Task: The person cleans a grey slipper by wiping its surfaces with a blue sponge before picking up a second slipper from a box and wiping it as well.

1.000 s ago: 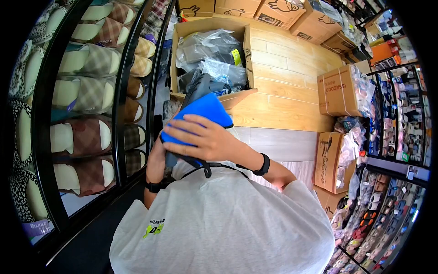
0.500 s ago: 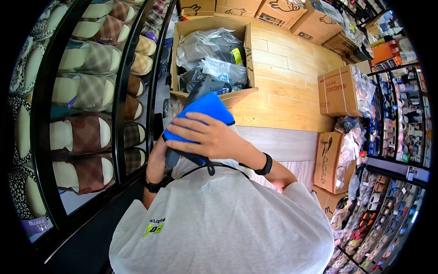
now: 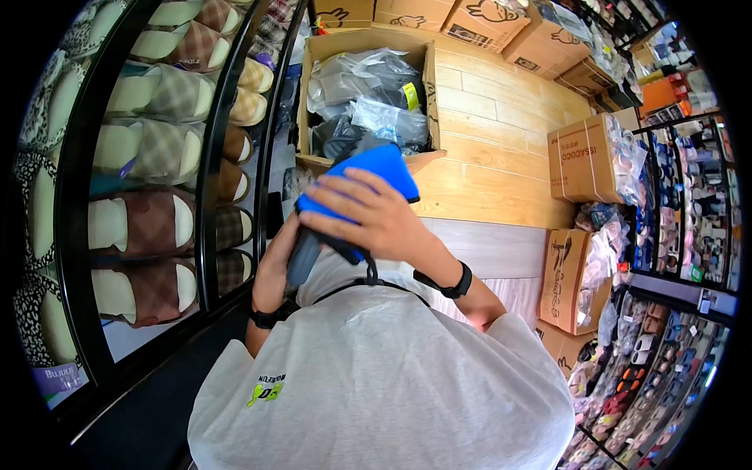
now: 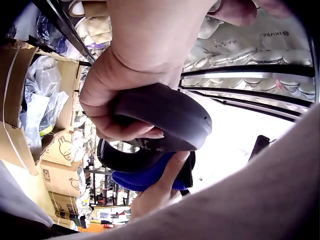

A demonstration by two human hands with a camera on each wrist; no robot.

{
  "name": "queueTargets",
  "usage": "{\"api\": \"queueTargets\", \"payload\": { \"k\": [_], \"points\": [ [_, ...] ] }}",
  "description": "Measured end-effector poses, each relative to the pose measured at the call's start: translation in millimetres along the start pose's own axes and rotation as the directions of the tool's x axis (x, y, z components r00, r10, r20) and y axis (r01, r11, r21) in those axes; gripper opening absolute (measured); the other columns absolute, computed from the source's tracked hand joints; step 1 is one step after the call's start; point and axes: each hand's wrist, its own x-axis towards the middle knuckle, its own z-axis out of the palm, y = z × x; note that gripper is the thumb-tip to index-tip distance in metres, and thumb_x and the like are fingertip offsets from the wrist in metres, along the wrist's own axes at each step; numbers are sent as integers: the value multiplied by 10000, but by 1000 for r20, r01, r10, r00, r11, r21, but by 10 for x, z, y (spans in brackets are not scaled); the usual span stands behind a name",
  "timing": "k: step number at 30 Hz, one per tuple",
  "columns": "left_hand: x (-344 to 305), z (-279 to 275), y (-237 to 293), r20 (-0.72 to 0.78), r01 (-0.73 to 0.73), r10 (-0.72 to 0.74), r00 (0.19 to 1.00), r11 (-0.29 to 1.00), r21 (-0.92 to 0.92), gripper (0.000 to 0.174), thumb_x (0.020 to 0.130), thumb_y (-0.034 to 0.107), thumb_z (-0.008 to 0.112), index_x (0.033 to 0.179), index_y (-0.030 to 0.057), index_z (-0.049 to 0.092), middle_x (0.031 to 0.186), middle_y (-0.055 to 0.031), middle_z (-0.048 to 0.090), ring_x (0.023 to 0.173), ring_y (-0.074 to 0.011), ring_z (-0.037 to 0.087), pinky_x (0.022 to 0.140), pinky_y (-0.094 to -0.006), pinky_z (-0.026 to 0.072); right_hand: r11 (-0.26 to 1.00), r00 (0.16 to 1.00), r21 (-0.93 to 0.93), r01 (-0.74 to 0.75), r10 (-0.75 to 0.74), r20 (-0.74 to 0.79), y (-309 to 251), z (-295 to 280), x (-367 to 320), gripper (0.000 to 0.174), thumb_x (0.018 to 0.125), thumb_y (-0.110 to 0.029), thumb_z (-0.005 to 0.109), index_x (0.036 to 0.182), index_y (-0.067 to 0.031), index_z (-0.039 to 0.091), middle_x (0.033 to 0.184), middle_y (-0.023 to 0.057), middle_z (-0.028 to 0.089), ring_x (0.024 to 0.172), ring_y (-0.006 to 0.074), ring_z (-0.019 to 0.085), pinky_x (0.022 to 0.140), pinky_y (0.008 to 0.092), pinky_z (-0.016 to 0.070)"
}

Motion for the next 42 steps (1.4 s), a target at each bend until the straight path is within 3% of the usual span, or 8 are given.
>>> {"api": "queueTargets", "payload": {
  "k": [11, 14, 19, 21, 27, 29, 37, 42],
  "points": [
    [-107, 20, 10, 28, 19, -16, 999, 995, -102, 534, 1168, 311, 499, 1627, 40, 522, 1518, -95, 639, 1306, -167, 664, 1139, -305, 518, 997, 996, 9, 77, -77, 50, 4, 48, -59, 467, 979, -270, 693, 1444, -241, 729, 1531, 77, 682, 1386, 296, 661, 1207, 483, 460],
    [-123, 68, 23, 59, 42, -33, 998, 986, -160, 421, 1105, 456, 622, 1312, 106, 728, 1070, -33, 762, 886, -105, 729, 755, -253, 598, 992, 994, 96, -79, 86, -68, 72, 5, -14, 525, 919, -316, 804, 1427, -200, 736, 1513, 102, 684, 1380, 339, 654, 1181, 530, 479],
    [-127, -23, -17, -22, 147, -152, 988, 979, -142, 571, 1164, 364, 509, 1647, 60, 492, 1501, -95, 646, 1280, -180, 697, 1092, -315, 562, 999, 1000, 38, -12, 12, -2, -122, 61, -33, 461, 951, -264, 735, 1407, -197, 740, 1517, 91, 678, 1388, 310, 646, 1182, 506, 485],
    [-30, -350, -212, 456, 104, 110, 883, 902, -418, 539, 1167, 355, 510, 1622, 67, 523, 1505, -91, 646, 1277, -180, 699, 1092, -316, 559, 994, 994, 31, 106, -107, 27, -129, 118, -91, 457, 978, -242, 670, 1429, -197, 725, 1518, 87, 679, 1402, 301, 640, 1193, 497, 481],
    [-163, 46, 35, 54, 202, -196, 979, 970, -138, 528, 1119, 378, 568, 1511, 29, 620, 1341, -87, 733, 1171, -181, 739, 1040, -316, 582, 990, 987, 74, -124, 130, -90, 138, 7, 37, 586, 870, -338, 873, 1419, -191, 735, 1498, 89, 689, 1378, 329, 646, 1177, 540, 487],
    [-416, 312, 88, -19, -250, 250, 968, 968, 1, 385, 1136, 411, 585, 1271, 91, 750, 1081, -44, 754, 921, -104, 705, 791, -235, 553, 991, 986, 65, -118, 125, -110, 35, -11, 66, 557, 885, -335, 854, 1410, -185, 740, 1485, 83, 696, 1367, 331, 652, 1172, 539, 490],
    [-203, 181, 181, -96, 218, -231, 968, 968, -125, 517, 1156, 354, 516, 1588, 73, 557, 1413, -77, 699, 1225, -164, 711, 1081, -312, 563, 973, 986, 174, -151, 162, -51, 124, -99, 32, 571, 886, -332, 868, 1427, -207, 735, 1519, 78, 681, 1403, 337, 625, 1193, 553, 468],
    [-502, 331, 53, 11, -402, 403, 915, 910, 101, 573, 1126, 510, 600, 1481, 60, 620, 1329, -122, 711, 1142, -188, 741, 959, -319, 635, 995, 999, 97, 33, -34, 7, -84, 22, -6, 491, 959, -253, 761, 1447, -220, 718, 1524, 60, 673, 1394, 291, 636, 1204, 494, 472]
  ]
}}
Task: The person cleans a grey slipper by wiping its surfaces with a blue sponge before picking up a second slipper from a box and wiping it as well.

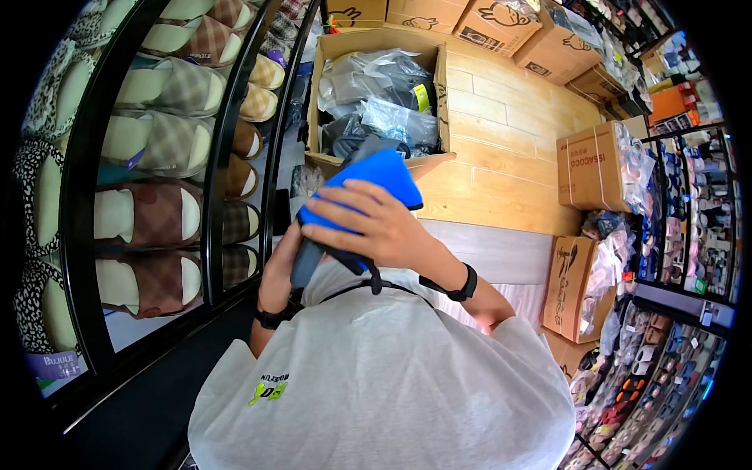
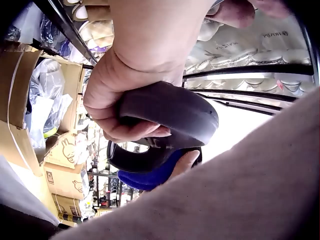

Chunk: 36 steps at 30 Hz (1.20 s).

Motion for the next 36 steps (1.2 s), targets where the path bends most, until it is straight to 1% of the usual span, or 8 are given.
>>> {"api": "queueTargets", "payload": {
  "k": [8, 11, 12, 21, 23, 32, 33, 36],
  "points": [
    [405, -123, -38, 4, 481, -496, 868, 841, -249, 472, 1135, 511, 549, 1191, 71, 709, 914, -56, 734, 722, -144, 710, 579, -272, 544, 994, 993, 31, -106, 108, -49, 207, -117, 131, 533, 918, -293, 761, 1441, -200, 721, 1540, 75, 659, 1427, 313, 615, 1214, 528, 451],
    [172, 117, 131, -135, 86, -83, 987, 996, 18, 445, 1142, 496, 548, 1267, 92, 685, 955, -45, 726, 743, -138, 707, 599, -274, 546, 999, 999, -28, 28, -27, 44, 133, -49, 120, 525, 937, -265, 714, 1455, -184, 705, 1545, 79, 654, 1427, 310, 618, 1213, 508, 464],
    [265, -73, 11, -91, 384, -413, 906, 894, -231, 427, 1163, 473, 524, 1340, 110, 661, 1008, -28, 717, 800, -128, 705, 676, -270, 564, 997, 996, -14, 73, -72, 60, 139, 8, 96, 526, 940, -260, 701, 1461, -188, 701, 1545, 78, 654, 1430, 311, 615, 1217, 508, 459],
    [375, -70, 10, -110, 560, -605, 788, 780, -278, 426, 1179, 297, 534, 1522, 50, 591, 1169, -42, 702, 940, -103, 688, 766, -241, 549, 992, 992, -14, -126, 126, -32, 177, -62, 127, 577, 908, -345, 800, 1456, -191, 708, 1526, 84, 668, 1438, 313, 606, 1226, 518, 433],
    [110, -70, -30, -15, 95, -97, 995, 989, -115, 435, 1175, 316, 552, 1520, 58, 613, 1224, -58, 710, 1000, -100, 697, 796, -237, 566, 997, 998, -77, -15, 19, 60, 114, 41, 46, 531, 925, -329, 799, 1445, -243, 736, 1529, 75, 676, 1422, 298, 629, 1210, 501, 443],
    [415, -61, 17, -136, 437, -493, 859, 846, -305, 400, 1183, 363, 539, 1412, 62, 668, 1226, -41, 713, 1017, -108, 694, 871, -260, 579, 988, 987, 14, -157, 157, -32, 136, 56, 120, 584, 894, -361, 833, 1454, -236, 724, 1559, 73, 661, 1440, 318, 611, 1235, 522, 404],
    [113, -82, -22, 57, -51, 50, 997, 999, 13, 437, 1192, 263, 490, 1547, 19, 565, 1348, -62, 658, 1107, -134, 665, 917, -267, 559, 992, 992, 10, -126, 126, -7, 65, 79, 118, 582, 896, -353, 829, 1458, -242, 725, 1566, 68, 659, 1440, 308, 613, 1235, 513, 403],
    [95, -26, 190, 112, -104, 103, 988, 995, 4, 484, 1190, 203, 456, 1630, 2, 471, 1403, -72, 612, 1135, -147, 641, 911, -253, 547, 1000, 993, 16, 16, -18, 118, 59, 66, 88, 531, 956, -283, 758, 1481, -233, 696, 1578, 58, 638, 1449, 279, 601, 1243, 492, 412]
  ]
}}
